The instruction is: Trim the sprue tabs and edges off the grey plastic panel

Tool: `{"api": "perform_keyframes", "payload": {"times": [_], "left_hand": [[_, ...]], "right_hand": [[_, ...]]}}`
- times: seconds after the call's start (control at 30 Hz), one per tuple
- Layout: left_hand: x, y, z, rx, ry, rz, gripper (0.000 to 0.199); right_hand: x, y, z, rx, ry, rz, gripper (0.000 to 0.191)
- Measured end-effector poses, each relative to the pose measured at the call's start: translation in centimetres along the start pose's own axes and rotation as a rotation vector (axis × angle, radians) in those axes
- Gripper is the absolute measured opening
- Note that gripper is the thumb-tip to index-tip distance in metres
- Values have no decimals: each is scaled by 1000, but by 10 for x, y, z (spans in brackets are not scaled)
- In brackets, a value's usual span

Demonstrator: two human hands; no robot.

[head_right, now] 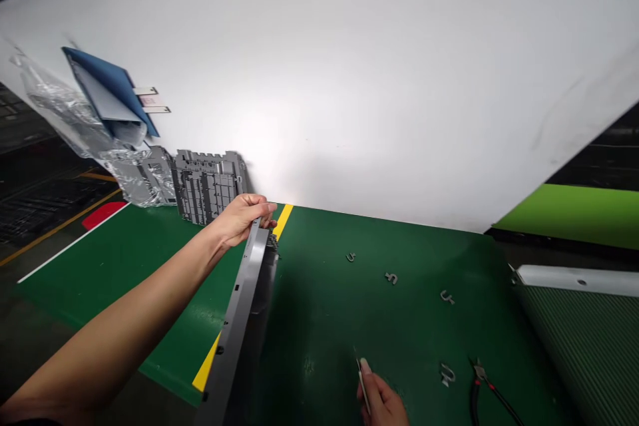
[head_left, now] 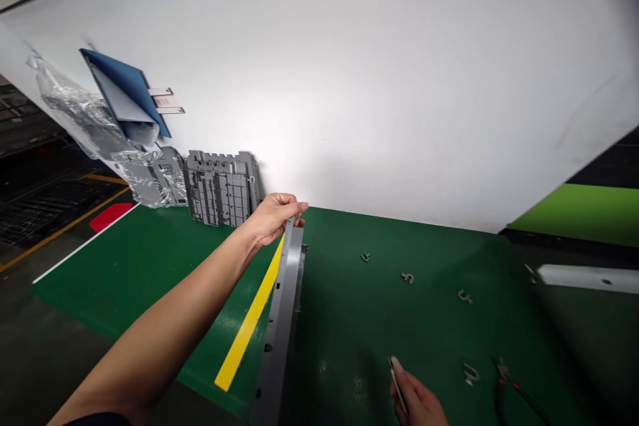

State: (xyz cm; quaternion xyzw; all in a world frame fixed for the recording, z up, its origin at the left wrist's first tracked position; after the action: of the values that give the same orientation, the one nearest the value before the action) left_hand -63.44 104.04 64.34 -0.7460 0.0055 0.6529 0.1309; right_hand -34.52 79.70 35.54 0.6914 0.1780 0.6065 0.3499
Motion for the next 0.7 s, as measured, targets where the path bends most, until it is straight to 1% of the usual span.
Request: {"api": "perform_keyframes", "payload": {"times": [0.1,0.17,0.23,0.3,0.37,0.43,0.5,0.6,0.7], "left_hand": [[10,-1,7,-3,147,16,43],[20,-9,13,-26,192,25,42],[31,-18,16,-50,204,51,43],[41,-26,14,-46,215,88,42],[49,-33,7,-14,235,114,38],[57,-39,0,9,251,125,33],[65,-46,-1,1,252,127,31],[80,-58,3,-26,240,138,27],[91,-68,4,-7,255,161,23]], "right_hand": [[43,13,-28,81,49,64,68],[82,30,-43,110,97,134,63],[126,53,-60,125,203,240,58],[166,78,-77,115,359,362,57],[196,98,-95,96,504,451,57],[219,112,-111,63,638,517,57],[238,118,-126,19,757,568,57],[265,117,-146,-28,855,606,59],[289,108,-163,-75,939,638,60]]}}
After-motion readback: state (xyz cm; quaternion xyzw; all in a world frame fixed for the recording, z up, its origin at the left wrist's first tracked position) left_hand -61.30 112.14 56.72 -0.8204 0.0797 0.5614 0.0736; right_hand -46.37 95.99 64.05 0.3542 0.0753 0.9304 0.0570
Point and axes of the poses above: each hand's wrist, its own y-axis away from the middle knuckle, its own z-axis out of the back of the hand, x = y × z, the point moved 9 cm from there along -y, towards the middle knuckle, and after that the axes turned 10 degrees about -z, right-handed, at the moved point
